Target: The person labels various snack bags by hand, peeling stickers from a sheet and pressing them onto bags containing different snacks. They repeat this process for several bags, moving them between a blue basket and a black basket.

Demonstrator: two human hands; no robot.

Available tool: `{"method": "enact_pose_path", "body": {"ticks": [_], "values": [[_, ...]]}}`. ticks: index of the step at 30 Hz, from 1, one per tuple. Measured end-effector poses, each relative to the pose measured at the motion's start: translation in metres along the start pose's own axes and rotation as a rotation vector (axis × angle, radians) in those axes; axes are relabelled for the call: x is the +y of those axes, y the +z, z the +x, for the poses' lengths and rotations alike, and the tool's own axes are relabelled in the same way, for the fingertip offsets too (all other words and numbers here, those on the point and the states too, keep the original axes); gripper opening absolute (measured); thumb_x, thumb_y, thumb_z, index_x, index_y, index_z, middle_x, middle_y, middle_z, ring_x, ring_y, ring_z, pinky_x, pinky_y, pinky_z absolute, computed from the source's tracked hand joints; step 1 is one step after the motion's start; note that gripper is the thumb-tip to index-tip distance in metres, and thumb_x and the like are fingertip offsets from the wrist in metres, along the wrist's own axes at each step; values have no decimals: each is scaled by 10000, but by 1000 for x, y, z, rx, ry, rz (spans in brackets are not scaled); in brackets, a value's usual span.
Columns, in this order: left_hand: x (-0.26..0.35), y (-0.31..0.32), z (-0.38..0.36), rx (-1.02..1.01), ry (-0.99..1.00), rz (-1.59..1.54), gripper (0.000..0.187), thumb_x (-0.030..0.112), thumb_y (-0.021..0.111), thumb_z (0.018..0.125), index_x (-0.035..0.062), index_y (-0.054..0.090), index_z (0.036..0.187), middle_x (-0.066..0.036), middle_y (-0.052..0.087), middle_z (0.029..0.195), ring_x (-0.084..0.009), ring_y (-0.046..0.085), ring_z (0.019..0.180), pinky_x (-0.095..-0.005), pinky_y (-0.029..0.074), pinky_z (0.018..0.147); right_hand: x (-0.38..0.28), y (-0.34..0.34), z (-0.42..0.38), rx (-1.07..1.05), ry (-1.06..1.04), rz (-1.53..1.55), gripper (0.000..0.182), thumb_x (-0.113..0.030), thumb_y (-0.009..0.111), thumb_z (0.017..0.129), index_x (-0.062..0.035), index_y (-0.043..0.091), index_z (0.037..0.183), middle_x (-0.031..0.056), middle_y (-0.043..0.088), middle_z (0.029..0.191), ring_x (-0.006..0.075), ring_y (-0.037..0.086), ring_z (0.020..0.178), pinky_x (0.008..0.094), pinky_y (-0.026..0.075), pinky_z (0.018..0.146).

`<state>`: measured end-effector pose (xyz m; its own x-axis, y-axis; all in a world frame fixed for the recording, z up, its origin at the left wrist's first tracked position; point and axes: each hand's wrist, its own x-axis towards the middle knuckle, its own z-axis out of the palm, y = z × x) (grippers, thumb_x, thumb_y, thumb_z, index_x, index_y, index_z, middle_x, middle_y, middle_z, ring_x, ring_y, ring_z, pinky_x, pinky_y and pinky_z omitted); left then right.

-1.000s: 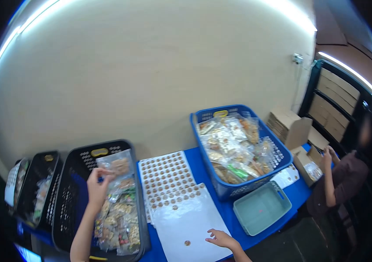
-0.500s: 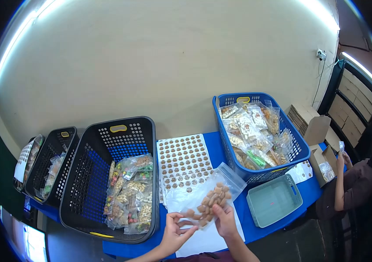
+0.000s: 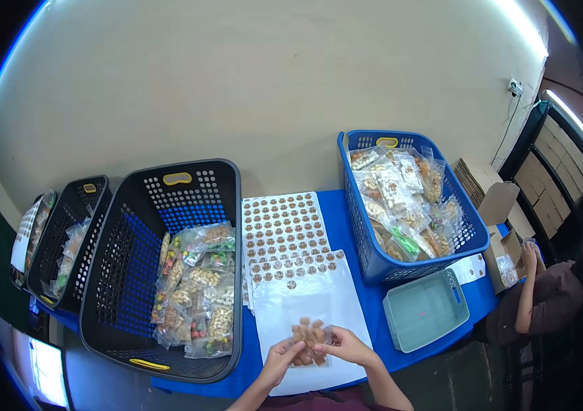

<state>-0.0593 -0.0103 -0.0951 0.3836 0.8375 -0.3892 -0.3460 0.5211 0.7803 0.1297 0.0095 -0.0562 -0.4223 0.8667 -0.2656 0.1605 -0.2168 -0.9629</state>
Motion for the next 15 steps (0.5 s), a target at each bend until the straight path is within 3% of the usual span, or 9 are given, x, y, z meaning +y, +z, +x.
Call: {"method": "enact_pose_path", "body": {"ticks": [2,7,11,15], "values": [[1,-3,8,50,46,-89,275,177,526,847,-19,522,1040,-57,584,923,-89,560,775,-199,449,667,8,1,8,48,56,-267,240,-240,581,815,-3,548,839,12,575,721,82,524,649,221,428,610],[17,-10,17,106,23,-163,289,163,530,841,-44,508,1042,-84,587,928,-111,573,804,-230,471,705,25,12,21,-10,-8,295,196,-207,562,831,-21,562,769,11,584,723,44,497,619,189,390,554],[20,-8,25,166,91,-41,246,143,564,822,-39,545,986,-80,607,873,-110,585,749,-220,472,666,30,7,31,-112,39,128,203,-198,577,821,-6,564,884,8,578,731,30,480,632,183,377,555],[14,-11,30,237,154,69,195,128,579,812,-20,573,938,-60,613,851,-95,581,732,-204,466,643,45,3,43,-13,57,149,203,-187,575,821,-2,565,901,11,581,783,46,502,705,197,402,620]]}}
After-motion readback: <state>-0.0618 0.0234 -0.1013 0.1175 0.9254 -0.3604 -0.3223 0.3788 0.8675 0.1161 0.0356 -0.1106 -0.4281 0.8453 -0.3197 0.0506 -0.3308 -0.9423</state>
